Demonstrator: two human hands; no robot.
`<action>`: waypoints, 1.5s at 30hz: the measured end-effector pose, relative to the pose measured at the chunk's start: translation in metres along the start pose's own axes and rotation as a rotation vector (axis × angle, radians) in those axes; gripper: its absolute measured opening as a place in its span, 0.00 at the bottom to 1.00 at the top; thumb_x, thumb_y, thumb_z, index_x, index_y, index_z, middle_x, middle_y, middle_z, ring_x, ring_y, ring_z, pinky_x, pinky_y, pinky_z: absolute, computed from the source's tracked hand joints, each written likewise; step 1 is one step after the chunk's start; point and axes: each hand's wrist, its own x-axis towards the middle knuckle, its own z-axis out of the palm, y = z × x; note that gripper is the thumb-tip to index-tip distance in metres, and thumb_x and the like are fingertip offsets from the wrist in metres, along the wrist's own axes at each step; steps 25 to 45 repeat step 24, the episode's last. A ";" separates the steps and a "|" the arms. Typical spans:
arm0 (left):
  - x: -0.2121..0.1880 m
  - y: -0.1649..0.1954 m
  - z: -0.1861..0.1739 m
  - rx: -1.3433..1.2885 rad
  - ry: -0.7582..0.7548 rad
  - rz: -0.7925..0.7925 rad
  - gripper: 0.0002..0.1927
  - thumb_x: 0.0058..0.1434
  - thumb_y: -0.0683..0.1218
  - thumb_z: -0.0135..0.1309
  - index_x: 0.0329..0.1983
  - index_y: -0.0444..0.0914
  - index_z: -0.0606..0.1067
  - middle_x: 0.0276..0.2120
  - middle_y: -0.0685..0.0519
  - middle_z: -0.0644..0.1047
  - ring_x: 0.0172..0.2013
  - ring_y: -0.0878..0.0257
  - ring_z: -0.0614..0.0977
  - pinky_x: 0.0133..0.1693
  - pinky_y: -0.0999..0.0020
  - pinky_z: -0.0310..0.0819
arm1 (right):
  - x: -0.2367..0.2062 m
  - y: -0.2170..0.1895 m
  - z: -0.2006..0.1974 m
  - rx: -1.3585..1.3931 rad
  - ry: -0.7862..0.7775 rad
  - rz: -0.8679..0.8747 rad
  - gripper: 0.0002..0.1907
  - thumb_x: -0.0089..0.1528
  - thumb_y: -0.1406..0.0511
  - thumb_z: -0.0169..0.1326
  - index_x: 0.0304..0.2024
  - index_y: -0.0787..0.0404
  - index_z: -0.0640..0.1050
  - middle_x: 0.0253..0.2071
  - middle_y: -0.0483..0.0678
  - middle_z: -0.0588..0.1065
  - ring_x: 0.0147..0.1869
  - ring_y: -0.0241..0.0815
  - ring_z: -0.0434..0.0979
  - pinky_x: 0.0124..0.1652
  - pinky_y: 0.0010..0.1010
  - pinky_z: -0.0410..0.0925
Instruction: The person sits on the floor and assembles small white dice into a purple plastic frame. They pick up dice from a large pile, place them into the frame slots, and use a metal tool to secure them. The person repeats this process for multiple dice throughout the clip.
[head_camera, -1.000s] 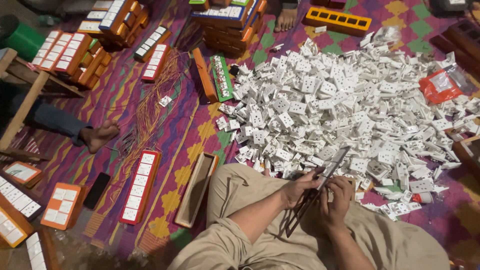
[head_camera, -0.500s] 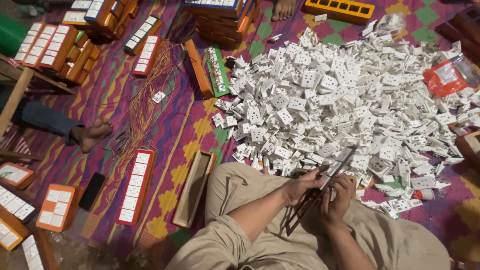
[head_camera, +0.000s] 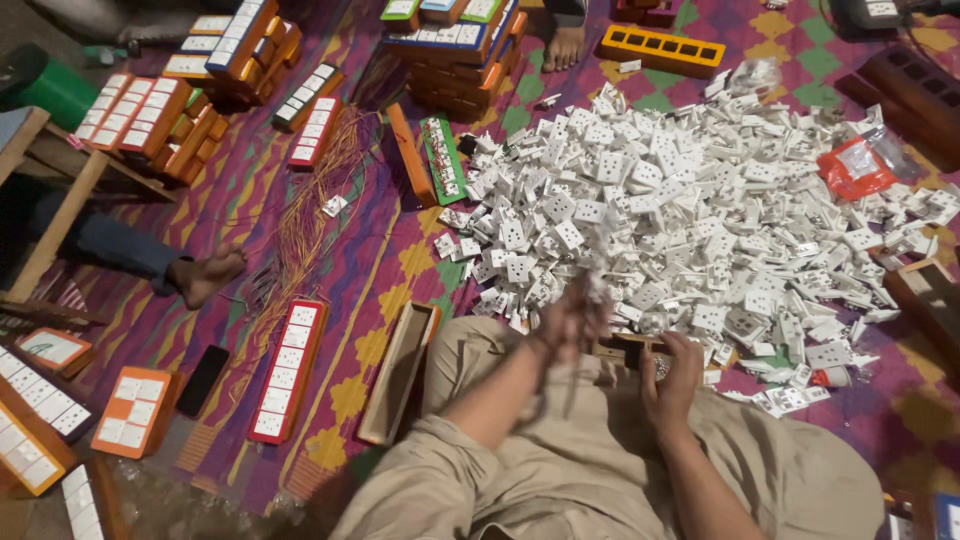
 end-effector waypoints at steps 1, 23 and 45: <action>0.000 0.025 0.021 -0.426 -0.210 -0.077 0.17 0.75 0.58 0.51 0.50 0.40 0.73 0.38 0.49 0.79 0.37 0.61 0.82 0.39 0.66 0.79 | -0.002 -0.001 -0.003 0.012 0.000 0.007 0.17 0.65 0.69 0.56 0.55 0.67 0.72 0.54 0.60 0.72 0.59 0.60 0.71 0.60 0.45 0.63; -0.067 -0.031 0.001 0.151 0.214 0.223 0.17 0.70 0.56 0.51 0.59 0.53 0.67 0.28 0.59 0.66 0.26 0.68 0.66 0.25 0.76 0.61 | -0.027 -0.021 -0.115 0.640 -0.472 0.585 0.07 0.63 0.69 0.61 0.43 0.65 0.81 0.44 0.56 0.80 0.50 0.49 0.78 0.51 0.40 0.71; -0.066 -0.022 -0.010 0.155 0.241 0.203 0.16 0.68 0.56 0.51 0.59 0.55 0.68 0.28 0.59 0.65 0.25 0.68 0.66 0.25 0.75 0.61 | -0.044 -0.032 -0.162 0.625 -0.443 0.593 0.07 0.63 0.69 0.61 0.43 0.65 0.81 0.44 0.56 0.80 0.50 0.49 0.78 0.51 0.40 0.71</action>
